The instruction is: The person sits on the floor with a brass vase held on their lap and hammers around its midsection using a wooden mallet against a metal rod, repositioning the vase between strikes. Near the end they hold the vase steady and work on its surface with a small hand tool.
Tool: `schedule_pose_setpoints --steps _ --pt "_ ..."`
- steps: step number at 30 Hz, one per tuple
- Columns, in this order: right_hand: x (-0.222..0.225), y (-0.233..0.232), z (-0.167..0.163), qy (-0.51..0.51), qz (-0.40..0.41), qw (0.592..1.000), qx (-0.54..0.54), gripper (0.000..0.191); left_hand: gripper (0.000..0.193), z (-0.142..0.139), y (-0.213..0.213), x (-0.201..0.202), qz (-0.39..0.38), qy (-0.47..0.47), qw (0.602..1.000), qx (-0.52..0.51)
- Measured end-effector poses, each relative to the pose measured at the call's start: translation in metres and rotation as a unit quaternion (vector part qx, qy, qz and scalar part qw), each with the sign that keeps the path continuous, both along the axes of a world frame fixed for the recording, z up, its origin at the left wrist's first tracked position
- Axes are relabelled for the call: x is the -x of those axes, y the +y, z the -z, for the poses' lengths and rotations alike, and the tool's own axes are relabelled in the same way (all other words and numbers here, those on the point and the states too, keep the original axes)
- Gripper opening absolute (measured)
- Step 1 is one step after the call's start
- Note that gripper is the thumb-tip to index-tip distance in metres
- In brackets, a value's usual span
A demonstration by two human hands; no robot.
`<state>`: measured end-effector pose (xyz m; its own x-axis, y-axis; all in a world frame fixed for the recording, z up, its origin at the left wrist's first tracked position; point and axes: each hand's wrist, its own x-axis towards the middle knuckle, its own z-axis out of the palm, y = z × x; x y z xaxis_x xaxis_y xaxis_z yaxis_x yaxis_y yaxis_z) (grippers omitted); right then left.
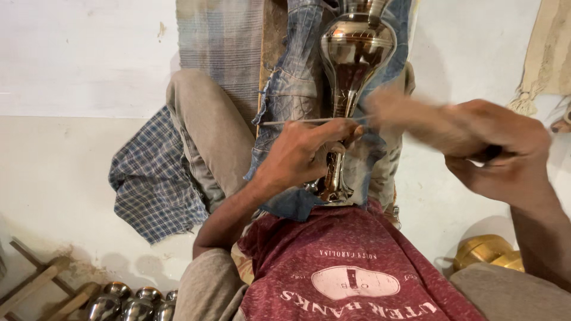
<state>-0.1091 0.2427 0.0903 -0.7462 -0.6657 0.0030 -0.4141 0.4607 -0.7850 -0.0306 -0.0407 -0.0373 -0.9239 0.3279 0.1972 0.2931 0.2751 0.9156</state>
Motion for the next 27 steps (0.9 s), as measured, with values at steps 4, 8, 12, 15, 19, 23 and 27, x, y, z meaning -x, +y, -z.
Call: schedule_pose_setpoints --steps 4,8,12,15,19,23,27 --pt "0.005 -0.005 -0.005 0.035 -0.003 0.954 -0.298 0.067 0.06 -0.006 -0.002 -0.006 -0.031 0.0 1.0 -0.006" --pt "0.004 -0.009 -0.003 0.01 -0.006 0.998 -0.059 0.056 0.059 -0.007 -0.002 -0.01 -0.045 0.007 0.998 -0.04" --pt "-0.001 -0.008 0.003 0.09 0.009 0.976 -0.199 0.062 0.054 -0.003 0.002 -0.006 -0.06 0.025 0.993 -0.099" --pt "-0.01 -0.004 0.013 -0.017 0.085 0.995 -0.051 0.069 0.055 -0.003 -0.003 -0.003 -0.032 0.014 0.992 -0.118" --pt "-0.018 0.003 0.024 -0.133 0.089 0.985 0.065 0.074 0.048 0.003 -0.016 0.02 0.071 0.036 0.993 -0.087" --pt "-0.019 0.008 0.02 -0.024 0.085 0.994 0.057 0.07 0.048 0.009 -0.022 0.024 0.104 0.052 0.983 -0.139" --pt "0.0 0.004 0.0 0.121 -0.033 0.979 -0.163 0.057 0.047 0.013 -0.016 0.017 0.063 0.041 0.988 -0.134"
